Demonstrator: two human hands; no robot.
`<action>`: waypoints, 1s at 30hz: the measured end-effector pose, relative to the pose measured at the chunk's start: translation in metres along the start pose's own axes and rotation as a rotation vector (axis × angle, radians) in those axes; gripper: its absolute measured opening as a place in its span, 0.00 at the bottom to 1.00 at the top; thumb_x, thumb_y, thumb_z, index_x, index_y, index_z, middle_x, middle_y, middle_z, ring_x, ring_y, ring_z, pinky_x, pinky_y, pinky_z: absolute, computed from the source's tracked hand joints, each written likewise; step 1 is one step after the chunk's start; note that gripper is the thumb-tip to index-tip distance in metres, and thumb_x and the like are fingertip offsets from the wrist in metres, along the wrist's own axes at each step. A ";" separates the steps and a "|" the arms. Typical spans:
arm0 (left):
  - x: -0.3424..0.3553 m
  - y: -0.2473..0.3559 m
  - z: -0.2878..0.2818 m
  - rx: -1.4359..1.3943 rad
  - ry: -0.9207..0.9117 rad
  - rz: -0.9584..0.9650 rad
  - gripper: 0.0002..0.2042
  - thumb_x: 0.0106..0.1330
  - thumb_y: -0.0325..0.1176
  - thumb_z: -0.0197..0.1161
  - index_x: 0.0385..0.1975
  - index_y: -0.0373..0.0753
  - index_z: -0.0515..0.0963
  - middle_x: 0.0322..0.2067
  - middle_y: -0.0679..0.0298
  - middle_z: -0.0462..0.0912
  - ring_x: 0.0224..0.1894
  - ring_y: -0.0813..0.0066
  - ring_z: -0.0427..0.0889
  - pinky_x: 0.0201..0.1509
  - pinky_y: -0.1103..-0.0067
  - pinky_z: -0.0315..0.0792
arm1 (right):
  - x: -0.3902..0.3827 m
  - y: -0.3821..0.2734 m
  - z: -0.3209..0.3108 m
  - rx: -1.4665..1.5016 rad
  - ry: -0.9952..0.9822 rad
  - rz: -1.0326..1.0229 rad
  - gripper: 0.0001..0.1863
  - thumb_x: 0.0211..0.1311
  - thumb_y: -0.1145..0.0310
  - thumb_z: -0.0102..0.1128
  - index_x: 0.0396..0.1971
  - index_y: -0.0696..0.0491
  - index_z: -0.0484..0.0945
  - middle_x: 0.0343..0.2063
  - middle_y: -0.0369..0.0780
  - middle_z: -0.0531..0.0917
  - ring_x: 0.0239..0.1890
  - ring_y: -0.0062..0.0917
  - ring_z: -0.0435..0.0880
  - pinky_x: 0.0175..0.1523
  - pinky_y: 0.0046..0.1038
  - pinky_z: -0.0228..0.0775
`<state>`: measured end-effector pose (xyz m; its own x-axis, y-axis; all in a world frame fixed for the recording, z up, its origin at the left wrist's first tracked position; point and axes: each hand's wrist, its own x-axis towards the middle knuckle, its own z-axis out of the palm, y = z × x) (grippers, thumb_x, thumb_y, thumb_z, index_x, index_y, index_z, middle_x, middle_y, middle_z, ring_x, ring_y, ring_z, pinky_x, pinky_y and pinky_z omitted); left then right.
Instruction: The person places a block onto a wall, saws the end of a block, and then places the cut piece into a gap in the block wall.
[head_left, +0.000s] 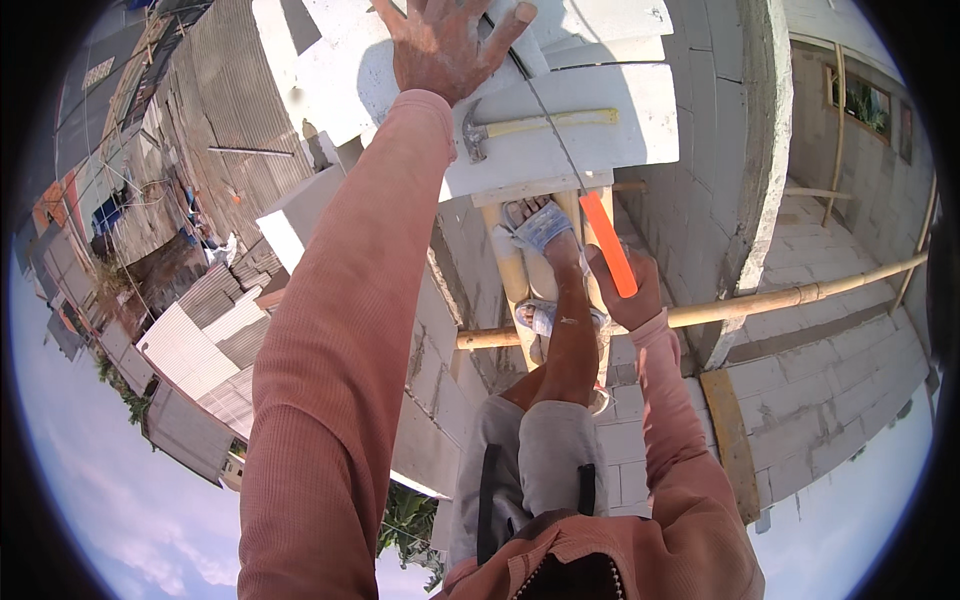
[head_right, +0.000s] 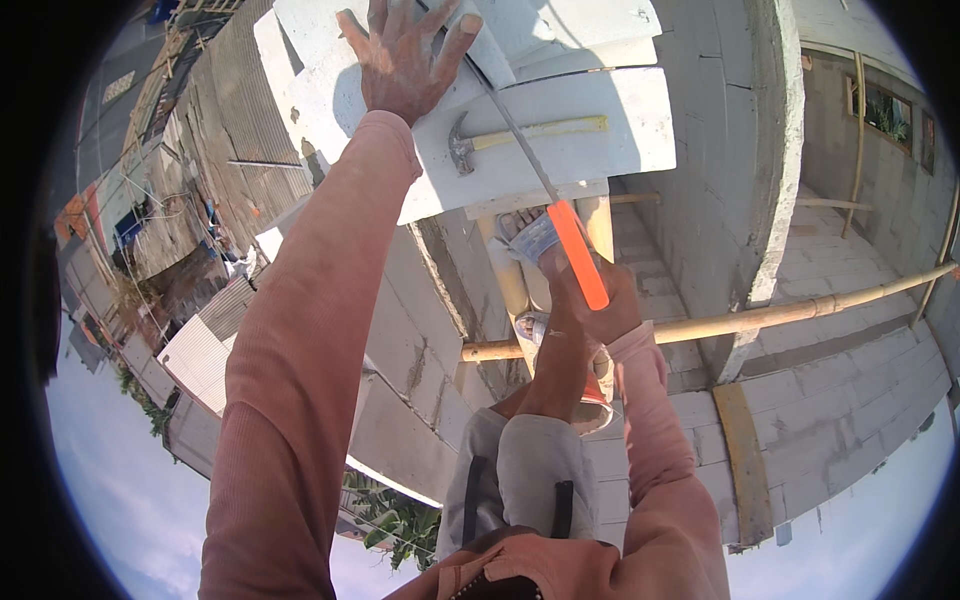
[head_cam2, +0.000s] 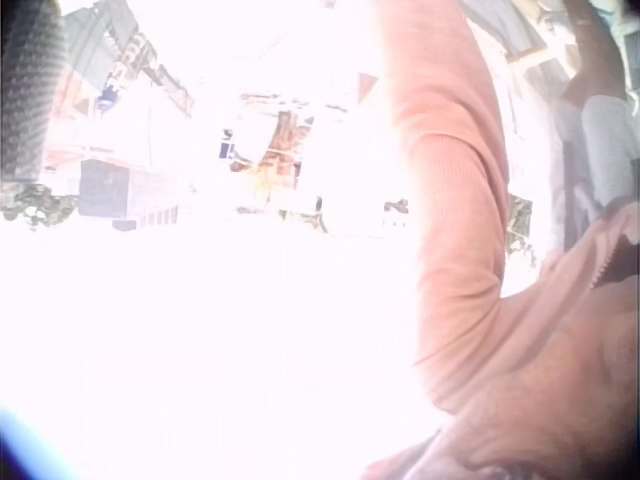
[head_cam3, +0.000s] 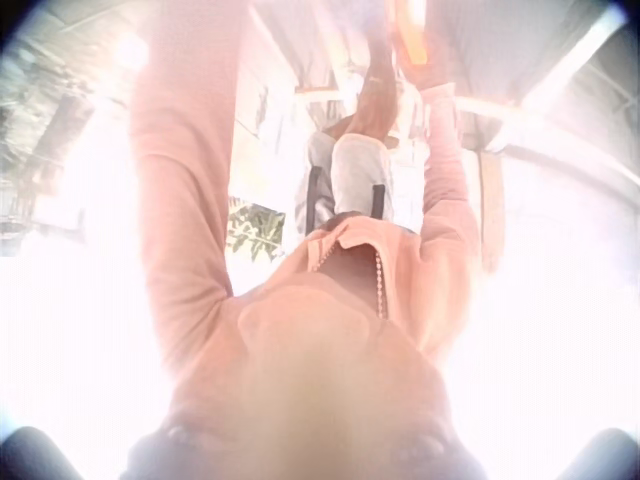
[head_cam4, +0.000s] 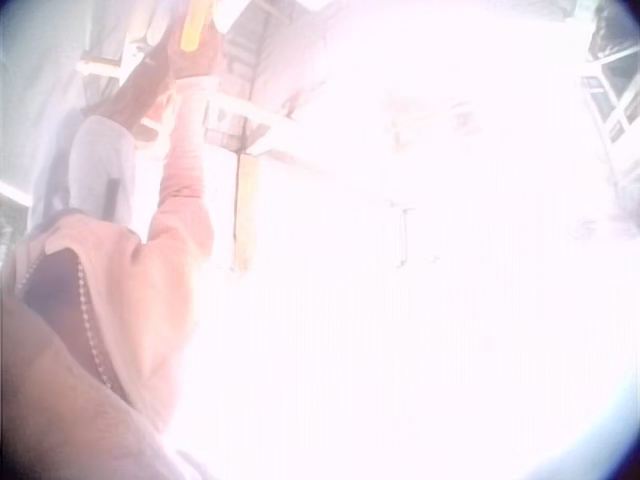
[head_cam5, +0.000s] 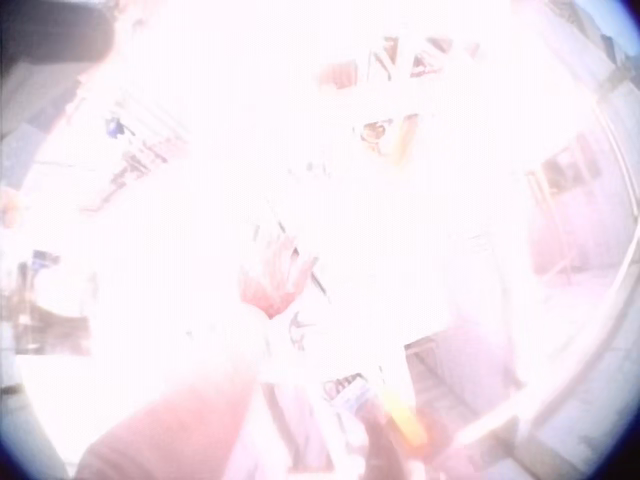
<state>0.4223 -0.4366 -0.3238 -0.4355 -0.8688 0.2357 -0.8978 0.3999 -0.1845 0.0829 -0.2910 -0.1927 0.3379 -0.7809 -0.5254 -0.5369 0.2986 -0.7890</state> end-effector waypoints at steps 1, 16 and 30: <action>0.008 0.005 0.001 -0.030 0.058 -0.042 0.21 0.70 0.39 0.59 0.63 0.49 0.75 0.59 0.52 0.77 0.65 0.43 0.71 0.69 0.42 0.61 | 0.025 -0.001 0.007 0.010 0.033 -0.059 0.11 0.69 0.69 0.62 0.29 0.60 0.78 0.18 0.37 0.78 0.20 0.19 0.69 0.28 0.27 0.67; -0.011 0.009 -0.001 -0.113 0.126 -0.188 0.23 0.64 0.37 0.66 0.60 0.43 0.75 0.55 0.50 0.78 0.64 0.47 0.73 0.64 0.47 0.68 | 0.048 -0.024 0.011 0.185 0.002 0.061 0.12 0.69 0.69 0.62 0.27 0.61 0.75 0.17 0.36 0.74 0.21 0.15 0.66 0.27 0.26 0.63; -0.023 0.001 0.003 -0.088 0.042 -0.005 0.21 0.65 0.41 0.62 0.59 0.51 0.78 0.57 0.53 0.79 0.64 0.47 0.73 0.72 0.43 0.57 | 0.028 -0.027 0.015 0.055 -0.027 0.042 0.12 0.68 0.63 0.64 0.35 0.59 0.81 0.21 0.40 0.80 0.26 0.24 0.77 0.33 0.27 0.70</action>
<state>0.4311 -0.4170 -0.3322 -0.4321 -0.8583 0.2767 -0.9013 0.4218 -0.0991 0.1185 -0.3135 -0.1905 0.3372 -0.7520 -0.5664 -0.5077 0.3614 -0.7821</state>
